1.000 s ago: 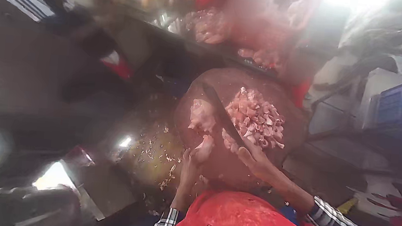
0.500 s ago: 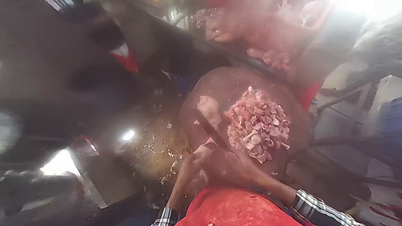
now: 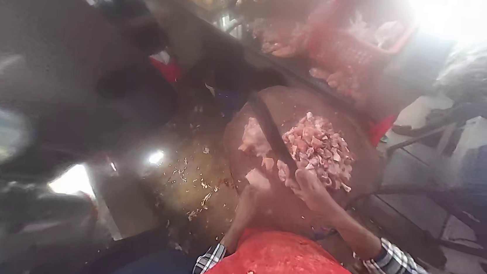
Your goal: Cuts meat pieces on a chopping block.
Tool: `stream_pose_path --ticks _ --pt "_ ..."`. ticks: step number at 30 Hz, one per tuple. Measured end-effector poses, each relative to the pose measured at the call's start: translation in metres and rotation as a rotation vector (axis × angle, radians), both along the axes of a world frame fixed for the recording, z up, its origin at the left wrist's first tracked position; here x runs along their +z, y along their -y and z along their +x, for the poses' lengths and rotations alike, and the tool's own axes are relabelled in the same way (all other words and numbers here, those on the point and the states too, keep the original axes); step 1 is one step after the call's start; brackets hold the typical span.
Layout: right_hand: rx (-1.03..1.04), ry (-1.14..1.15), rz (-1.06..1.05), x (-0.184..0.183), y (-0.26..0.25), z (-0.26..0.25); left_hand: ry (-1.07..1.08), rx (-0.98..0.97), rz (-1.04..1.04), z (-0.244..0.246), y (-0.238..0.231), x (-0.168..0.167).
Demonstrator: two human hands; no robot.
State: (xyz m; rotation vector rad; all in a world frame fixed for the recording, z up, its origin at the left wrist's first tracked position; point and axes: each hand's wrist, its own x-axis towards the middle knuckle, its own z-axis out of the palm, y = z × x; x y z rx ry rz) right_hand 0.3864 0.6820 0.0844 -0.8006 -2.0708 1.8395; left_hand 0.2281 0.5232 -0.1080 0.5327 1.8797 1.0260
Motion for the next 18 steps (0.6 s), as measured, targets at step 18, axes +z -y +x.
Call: stream_pose_path --ticks 18 --pt "0.232 0.703 0.001 -0.143 0.018 0.014 -0.841 -0.663 -0.063 -0.026 -0.022 -0.002"
